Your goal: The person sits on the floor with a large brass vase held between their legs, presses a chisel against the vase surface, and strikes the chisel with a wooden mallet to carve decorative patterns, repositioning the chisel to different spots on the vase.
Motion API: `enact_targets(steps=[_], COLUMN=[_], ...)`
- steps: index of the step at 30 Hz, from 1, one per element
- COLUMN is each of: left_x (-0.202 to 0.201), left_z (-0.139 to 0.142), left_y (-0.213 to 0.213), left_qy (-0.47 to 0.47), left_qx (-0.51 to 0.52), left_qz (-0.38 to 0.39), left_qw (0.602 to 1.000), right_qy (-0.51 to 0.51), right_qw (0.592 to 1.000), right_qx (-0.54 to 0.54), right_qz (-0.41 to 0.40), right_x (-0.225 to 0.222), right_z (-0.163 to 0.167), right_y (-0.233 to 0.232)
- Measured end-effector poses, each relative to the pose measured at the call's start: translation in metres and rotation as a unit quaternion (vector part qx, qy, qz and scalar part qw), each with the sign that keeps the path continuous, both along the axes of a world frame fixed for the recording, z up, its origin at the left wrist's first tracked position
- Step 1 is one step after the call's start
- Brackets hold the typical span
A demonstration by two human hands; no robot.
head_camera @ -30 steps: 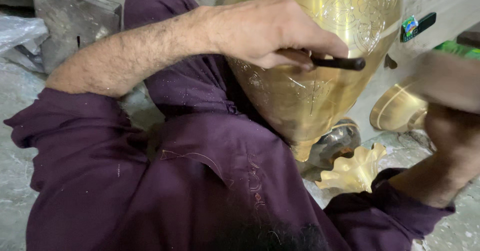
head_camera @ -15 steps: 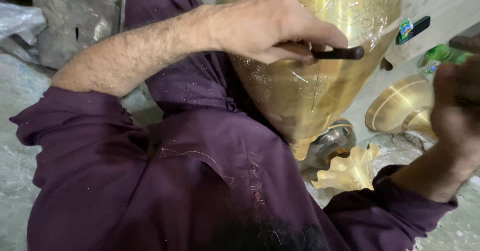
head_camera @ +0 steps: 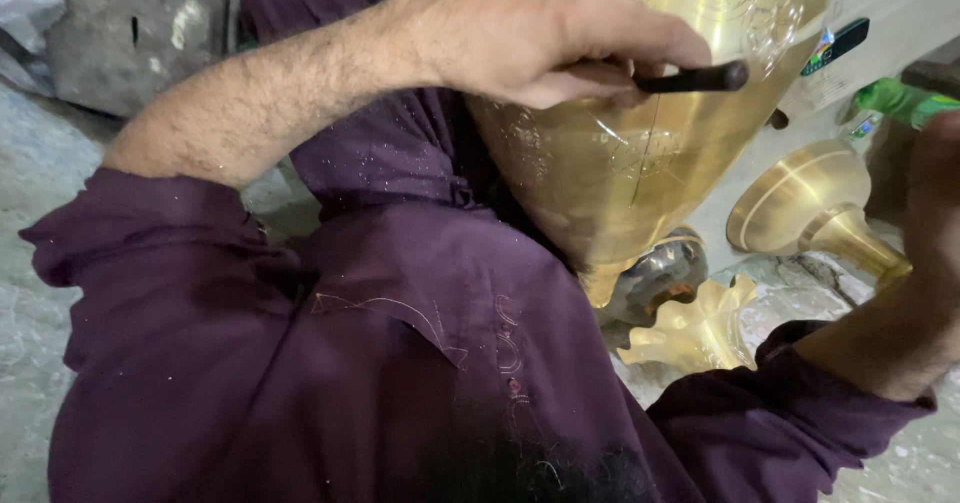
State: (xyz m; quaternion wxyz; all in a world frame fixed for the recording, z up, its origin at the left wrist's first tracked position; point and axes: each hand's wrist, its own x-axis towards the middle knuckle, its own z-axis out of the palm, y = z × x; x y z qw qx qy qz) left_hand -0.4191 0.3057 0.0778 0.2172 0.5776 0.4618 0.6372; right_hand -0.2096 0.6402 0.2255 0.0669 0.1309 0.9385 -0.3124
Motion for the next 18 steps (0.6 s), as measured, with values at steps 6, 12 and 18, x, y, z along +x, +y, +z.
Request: enact_targets(steps=[6, 12, 18], left_x=[0.006, 0.009, 0.017], left_z=[-0.008, -0.009, -0.011], left_y=[0.004, 0.009, 0.005], left_qy=[-0.003, 0.004, -0.022], left_qx=[0.005, 0.003, 0.024], left_qz=[0.009, 0.03, 0.075], left_qw=[1.0, 1.0, 0.997], right_qy=[0.004, 0.01, 0.016], right_qw=[1.0, 0.999, 0.999], right_qx=[0.011, 0.024, 0.028], right_qz=[0.014, 0.021, 0.037], right_x=[0.001, -0.003, -0.009], right_z=[0.001, 0.002, 0.0], right_y=[0.003, 0.006, 0.008])
